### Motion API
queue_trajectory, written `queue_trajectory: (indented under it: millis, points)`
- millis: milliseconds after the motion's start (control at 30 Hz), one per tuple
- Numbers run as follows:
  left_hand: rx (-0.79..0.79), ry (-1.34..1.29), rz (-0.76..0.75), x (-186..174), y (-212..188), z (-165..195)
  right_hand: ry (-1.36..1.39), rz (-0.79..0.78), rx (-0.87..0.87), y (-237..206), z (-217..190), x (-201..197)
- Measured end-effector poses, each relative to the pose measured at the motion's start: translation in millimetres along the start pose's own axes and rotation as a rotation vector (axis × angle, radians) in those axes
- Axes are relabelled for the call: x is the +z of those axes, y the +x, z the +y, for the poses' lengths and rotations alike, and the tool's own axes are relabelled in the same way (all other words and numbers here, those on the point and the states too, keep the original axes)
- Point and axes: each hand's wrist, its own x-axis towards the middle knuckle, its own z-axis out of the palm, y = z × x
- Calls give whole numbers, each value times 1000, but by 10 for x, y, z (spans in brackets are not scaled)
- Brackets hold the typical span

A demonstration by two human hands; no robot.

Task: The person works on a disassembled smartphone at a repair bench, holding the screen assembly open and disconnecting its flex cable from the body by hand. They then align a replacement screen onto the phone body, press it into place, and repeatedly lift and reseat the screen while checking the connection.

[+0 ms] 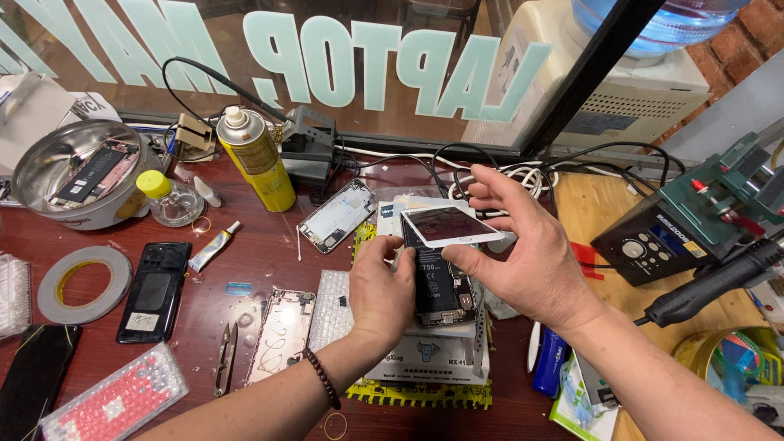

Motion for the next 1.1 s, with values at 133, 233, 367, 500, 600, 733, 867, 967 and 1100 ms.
queue_trajectory:
  millis: [133, 233, 367, 500, 600, 733, 867, 967, 1100]
  points:
    - [-7, 14, -34, 3, -3, -14, 0, 6, -5, -8, 12, 6]
    - [3, 1, -30, 12, 12, -30, 10, 4, 0, -12, 11, 19]
    - [60, -16, 5, 51, 25, -52, 0, -1, 8, -8, 7, 6]
    - [5, -41, -19, 62, 34, -88, -11, -2, 6, -1, 5, 0]
    - [29, -77, -3, 74, 43, -94, -9, -1, 5, -1, 5, -3]
    - [-3, -77, -32, 61, 57, -90, 7, -4, 5, -1, 2, 1]
    - [-19, -90, -51, 56, 49, -81, -10, 0, 3, -1, -3, -17]
    - [-10, -88, -42, 53, 51, -84, -2, -3, 11, 11, -5, -18]
    - [29, -65, -28, 59, 53, -89, -19, -1, 1, 17, -3, -23]
